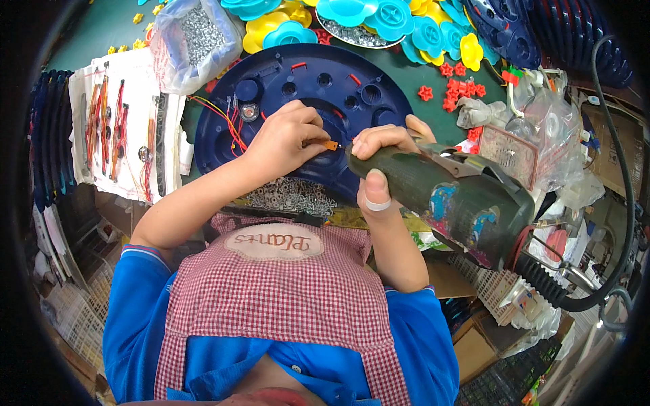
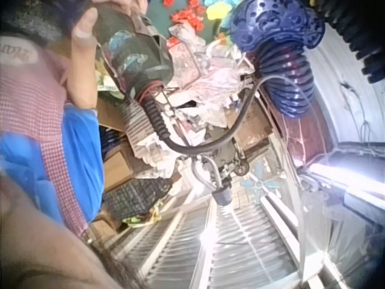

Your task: The person assembles small electronic components on a blue plastic base, using a soldering iron to attach wires to star-shaped pieces. They handle wires, small connectors, and the base, repeatedly positioning and soldering parts while working at a cluttered table with colorful plastic flowers and other supplies.

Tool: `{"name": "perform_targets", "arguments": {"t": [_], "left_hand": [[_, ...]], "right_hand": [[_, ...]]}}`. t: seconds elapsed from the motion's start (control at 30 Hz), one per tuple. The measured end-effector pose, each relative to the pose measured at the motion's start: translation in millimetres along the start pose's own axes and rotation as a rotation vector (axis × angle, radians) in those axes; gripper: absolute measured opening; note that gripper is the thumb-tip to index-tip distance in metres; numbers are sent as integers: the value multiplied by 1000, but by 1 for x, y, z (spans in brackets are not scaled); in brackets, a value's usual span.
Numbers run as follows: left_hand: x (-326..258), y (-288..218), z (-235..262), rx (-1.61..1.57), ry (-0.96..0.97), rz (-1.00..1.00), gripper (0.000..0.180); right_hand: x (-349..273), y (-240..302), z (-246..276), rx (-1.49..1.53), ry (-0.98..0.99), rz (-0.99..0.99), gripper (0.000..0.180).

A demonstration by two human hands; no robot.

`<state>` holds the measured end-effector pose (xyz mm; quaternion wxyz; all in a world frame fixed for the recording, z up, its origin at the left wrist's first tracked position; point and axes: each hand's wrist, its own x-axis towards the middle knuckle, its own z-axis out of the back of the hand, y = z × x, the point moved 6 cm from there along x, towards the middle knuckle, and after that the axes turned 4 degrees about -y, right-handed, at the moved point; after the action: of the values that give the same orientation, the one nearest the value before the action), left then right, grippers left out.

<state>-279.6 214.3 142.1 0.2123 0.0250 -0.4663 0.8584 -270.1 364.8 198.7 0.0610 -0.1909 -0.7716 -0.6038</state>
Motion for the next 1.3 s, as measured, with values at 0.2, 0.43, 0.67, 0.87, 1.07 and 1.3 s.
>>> {"name": "perform_targets", "arguments": {"t": [0.2,0.43,0.67,0.87,1.07,1.3], "left_hand": [[1,1,1,-15,-11,-2,15],[1,0,0,-14,2,17,16],[0,2,-2,-3,0,14,16],[-2,3,-2,41,51,8,20],[-21,0,34,252,97,61,19],[-34,-14,56,369,-155,-160,14]], "right_hand": [[-3,-3,-3,-9,30,-34,85],[-4,-5,3,34,43,5,78],[-4,-9,-4,96,128,-18,72],[4,-13,-7,156,304,-89,94],[-15,-12,-28,158,179,-101,86],[-15,-11,-27,172,137,-51,87]]}}
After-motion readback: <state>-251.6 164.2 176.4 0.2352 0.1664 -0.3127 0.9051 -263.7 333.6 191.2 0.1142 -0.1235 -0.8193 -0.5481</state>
